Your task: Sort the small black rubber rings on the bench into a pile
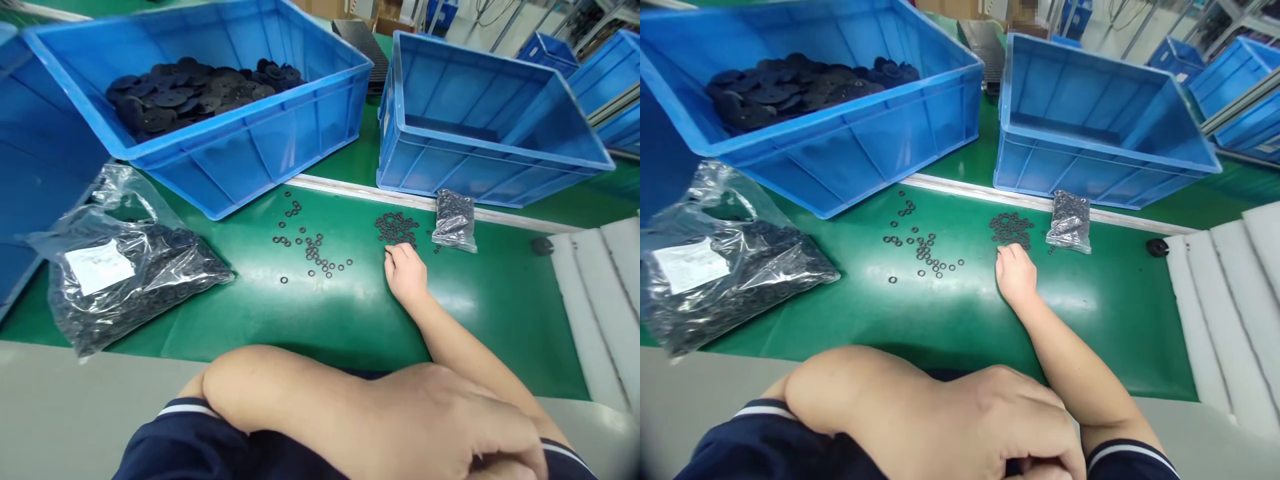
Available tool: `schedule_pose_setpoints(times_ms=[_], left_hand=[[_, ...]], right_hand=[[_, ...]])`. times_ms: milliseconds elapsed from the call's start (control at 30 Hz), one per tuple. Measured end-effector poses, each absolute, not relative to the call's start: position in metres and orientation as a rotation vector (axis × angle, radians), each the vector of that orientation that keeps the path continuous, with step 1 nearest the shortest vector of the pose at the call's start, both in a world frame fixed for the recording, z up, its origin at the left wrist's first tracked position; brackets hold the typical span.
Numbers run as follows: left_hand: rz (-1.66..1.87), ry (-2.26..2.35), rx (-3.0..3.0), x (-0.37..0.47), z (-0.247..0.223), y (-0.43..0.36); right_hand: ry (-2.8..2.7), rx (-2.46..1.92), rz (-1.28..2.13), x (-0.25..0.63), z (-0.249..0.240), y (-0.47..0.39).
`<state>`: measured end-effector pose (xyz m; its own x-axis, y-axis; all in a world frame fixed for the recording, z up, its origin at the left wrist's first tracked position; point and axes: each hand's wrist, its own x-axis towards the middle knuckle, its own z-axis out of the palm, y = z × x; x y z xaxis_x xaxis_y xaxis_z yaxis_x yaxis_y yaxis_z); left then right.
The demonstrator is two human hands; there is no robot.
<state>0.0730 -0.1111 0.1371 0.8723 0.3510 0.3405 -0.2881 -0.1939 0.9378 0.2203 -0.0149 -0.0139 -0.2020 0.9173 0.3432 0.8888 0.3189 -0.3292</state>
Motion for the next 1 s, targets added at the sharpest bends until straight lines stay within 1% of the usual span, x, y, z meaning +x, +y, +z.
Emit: schedule_pose_setpoints(times_ms=[100, 200, 300, 367, 467, 533, 800, 1000], left_hand=[[0.691, 0.396, 2.077, 0.073, 0.109, -0.106], [0.738, 1.016, 2.355, 0.044, 0.065, -0.087], [0.666, 1.685, 2.349, 0.002, 0.018, -0.06], [0.531, 1.902, 2.294, -0.018, -0.004, -0.043], [0.349, 1.955, 2.282, -0.024, -0.015, -0.025], [0.319, 1.955, 2.294, -0.015, -0.014, -0.018], [0.49, 1.874, 2.314, 0.014, -0.018, -0.016], [0.465, 1.63, 2.461, 0.011, -0.016, -0.033]], right_hand=[[-2.019, -1.488, 0.119, 0.237, -0.007, -0.022], [-1.875, -1.559, 0.039, 0.275, -0.006, -0.03], [-1.787, -1.752, -0.038, 0.313, -0.012, -0.027], [-1.782, -1.82, -0.032, 0.328, -0.017, -0.019], [-1.783, -1.82, -0.016, 0.331, -0.022, -0.004], [-1.771, -1.81, -0.033, 0.327, -0.023, 0.003], [-1.807, -1.793, -0.057, 0.323, -0.027, 0.012], [-1.878, -1.729, -0.066, 0.317, -0.034, 0.027]])
